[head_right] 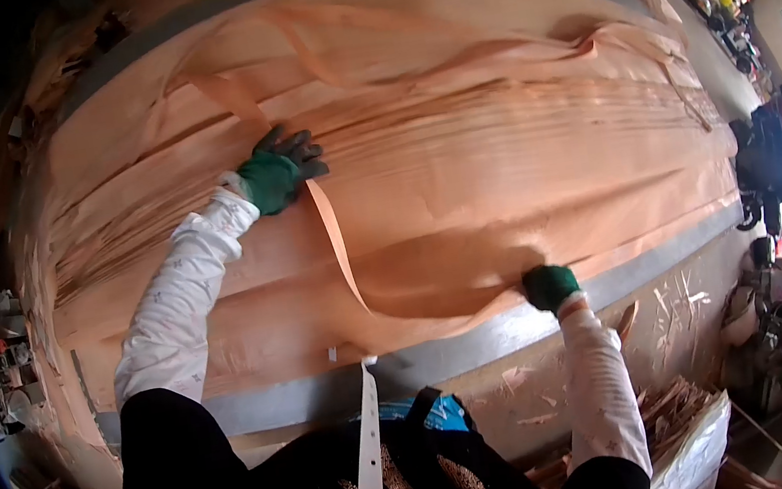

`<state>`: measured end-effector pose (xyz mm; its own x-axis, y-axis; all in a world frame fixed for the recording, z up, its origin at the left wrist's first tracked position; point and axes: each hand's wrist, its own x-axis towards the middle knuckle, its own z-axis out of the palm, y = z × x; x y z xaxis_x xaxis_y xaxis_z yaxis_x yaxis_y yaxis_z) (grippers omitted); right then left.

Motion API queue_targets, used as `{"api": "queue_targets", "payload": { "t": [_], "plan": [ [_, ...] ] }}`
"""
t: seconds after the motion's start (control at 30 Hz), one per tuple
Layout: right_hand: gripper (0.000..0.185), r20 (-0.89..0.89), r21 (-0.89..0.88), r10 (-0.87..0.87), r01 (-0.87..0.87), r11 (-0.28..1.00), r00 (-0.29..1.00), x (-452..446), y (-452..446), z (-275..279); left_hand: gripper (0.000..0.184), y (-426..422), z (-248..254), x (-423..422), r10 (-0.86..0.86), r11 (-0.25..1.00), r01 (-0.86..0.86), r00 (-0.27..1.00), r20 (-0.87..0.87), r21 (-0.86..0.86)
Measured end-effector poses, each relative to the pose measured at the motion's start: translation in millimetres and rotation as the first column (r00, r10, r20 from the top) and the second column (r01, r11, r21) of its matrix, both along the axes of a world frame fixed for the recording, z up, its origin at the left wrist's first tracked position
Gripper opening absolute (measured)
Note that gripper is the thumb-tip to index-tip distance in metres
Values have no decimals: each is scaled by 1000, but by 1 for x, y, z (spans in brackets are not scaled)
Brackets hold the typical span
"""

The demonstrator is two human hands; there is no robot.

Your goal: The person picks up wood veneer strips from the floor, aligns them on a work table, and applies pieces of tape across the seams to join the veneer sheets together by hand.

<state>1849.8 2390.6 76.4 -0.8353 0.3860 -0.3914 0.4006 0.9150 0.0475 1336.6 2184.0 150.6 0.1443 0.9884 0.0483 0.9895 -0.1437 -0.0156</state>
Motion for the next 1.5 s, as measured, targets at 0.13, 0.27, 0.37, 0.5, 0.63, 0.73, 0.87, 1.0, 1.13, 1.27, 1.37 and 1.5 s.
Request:
{"api": "queue_targets", "payload": {
  "t": [0.13,0.27,0.37,0.5,0.63,0.73,0.87,1.0,1.13,1.27,1.37,1.5],
  "plan": [
    [34,-99,13,35,-34,999,994,7,4,-9,30,-60,23,6,100,980,-57,970,222,-192],
    [34,-69,0,138,-138,990,988,-2,4,2,21,-219,60,39,171,958,-76,923,344,-275],
    [27,-12,-78,142,-142,987,990,-3,12,3,25,-287,89,89,844,326,-226,507,176,-918],
    [28,118,-160,231,-211,964,966,-15,14,19,40,-369,22,118,744,400,-293,657,121,-869],
    [8,69,-166,241,-227,960,968,-7,22,-2,54,-321,8,141,828,160,-580,520,-211,-799],
    [9,90,-141,242,-228,963,966,-10,18,10,48,-328,-39,123,920,69,-773,294,-259,-631],
    [8,141,-104,267,-254,962,953,-11,16,9,41,-329,-51,117,944,84,-857,232,-236,-508],
    [11,109,-55,255,-250,967,961,-5,15,5,39,-310,-37,119,949,48,-833,210,-236,-551],
    [9,9,201,341,-336,920,940,-7,-16,25,40,-322,-54,118,953,130,-873,242,-185,-471],
    [8,-574,-193,387,-578,793,722,-103,-144,61,38,-313,-41,122,941,132,-863,263,-212,-488],
    [5,-644,-253,406,-682,686,648,-185,-248,50,37,-323,-66,112,957,183,-853,268,-109,-489],
    [18,-316,-91,487,-537,839,814,-231,-293,-29,33,-363,-10,106,851,431,-639,523,51,-637]
  ]
}}
